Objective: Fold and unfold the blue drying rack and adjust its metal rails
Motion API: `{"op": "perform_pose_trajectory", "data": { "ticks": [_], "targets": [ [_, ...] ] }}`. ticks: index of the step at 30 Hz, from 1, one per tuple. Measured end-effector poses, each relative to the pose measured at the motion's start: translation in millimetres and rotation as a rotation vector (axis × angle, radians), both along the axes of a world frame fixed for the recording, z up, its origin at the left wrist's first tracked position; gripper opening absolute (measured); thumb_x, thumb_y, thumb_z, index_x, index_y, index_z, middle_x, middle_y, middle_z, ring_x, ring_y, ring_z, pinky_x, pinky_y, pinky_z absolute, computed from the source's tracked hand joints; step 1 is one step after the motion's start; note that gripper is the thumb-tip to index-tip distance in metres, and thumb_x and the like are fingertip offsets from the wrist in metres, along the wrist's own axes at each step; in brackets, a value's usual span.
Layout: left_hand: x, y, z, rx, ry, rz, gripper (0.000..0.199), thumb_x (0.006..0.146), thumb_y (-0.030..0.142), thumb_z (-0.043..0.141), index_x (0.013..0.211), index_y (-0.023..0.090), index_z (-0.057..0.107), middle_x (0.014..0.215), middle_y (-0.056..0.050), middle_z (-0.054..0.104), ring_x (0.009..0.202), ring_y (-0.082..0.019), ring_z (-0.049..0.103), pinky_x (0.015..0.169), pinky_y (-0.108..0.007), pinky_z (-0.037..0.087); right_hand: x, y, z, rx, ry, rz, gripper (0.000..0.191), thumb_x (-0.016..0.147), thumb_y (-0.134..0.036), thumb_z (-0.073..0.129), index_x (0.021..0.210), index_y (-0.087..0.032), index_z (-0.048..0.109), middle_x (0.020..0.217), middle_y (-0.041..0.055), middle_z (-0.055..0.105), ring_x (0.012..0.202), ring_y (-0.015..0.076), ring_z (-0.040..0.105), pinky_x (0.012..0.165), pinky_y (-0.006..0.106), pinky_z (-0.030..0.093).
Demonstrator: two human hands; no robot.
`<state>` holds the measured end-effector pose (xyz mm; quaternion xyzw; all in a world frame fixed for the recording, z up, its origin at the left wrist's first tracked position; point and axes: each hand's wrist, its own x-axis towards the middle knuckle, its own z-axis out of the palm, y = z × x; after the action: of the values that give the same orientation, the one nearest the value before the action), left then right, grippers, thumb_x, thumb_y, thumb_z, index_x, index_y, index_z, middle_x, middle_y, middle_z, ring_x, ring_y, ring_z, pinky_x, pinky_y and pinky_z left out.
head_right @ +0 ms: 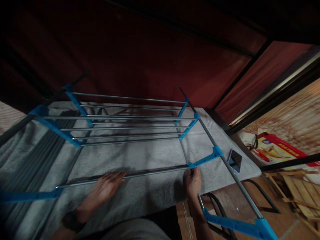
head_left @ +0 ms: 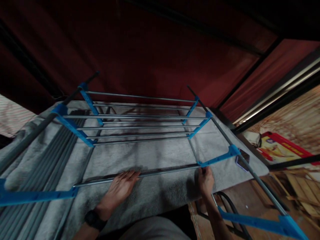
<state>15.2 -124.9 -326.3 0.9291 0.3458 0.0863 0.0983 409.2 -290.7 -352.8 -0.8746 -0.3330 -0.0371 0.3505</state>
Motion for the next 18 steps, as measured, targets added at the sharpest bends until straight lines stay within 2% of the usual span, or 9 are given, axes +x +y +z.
{"op": "perform_pose_trajectory", "data": {
  "ticks": [10,15,18],
  "targets": [
    [-5.5,-3.0,-9.8,0.039,-0.066,0.0,0.044,0.104,0.04,0.033,0.125,0.028,0.07,0.118,-0.005,0.075,0.109,-0.022,0.069,0.097,-0.038,0.052,-1.7,1.9,-1.8,0.026,0.005,-0.028,0.036,0.09,-0.058,0.041,0.088,-0.024,0.051,0.086,0.0084,0.062,0.081,0.025,0.055,0.076,0.038,0.043],
    [0.1,-6.0,1.9,0.027,-0.061,-0.003,0.039,0.104,0.035,0.037,0.123,0.025,0.07,0.113,-0.006,0.075,0.103,-0.022,0.069,0.094,-0.037,0.052,0.5,2.5,-1.3,0.007,0.047,-0.046,0.034,0.087,-0.059,0.042,0.086,-0.025,0.048,0.084,0.0069,0.059,0.081,0.0258,0.054,0.078,0.041,0.043],
    [3.7,-9.8,12.7,0.01,-0.045,0.006,0.034,0.103,0.032,0.04,0.121,0.024,0.069,0.112,-0.005,0.074,0.103,-0.022,0.068,0.093,-0.038,0.051,5.9,-4.1,-1.8,0.005,0.073,0.007,0.036,0.086,-0.06,0.044,0.087,-0.024,0.049,0.084,0.0065,0.058,0.08,0.0263,0.053,0.077,0.042,0.043]
  ]
}}
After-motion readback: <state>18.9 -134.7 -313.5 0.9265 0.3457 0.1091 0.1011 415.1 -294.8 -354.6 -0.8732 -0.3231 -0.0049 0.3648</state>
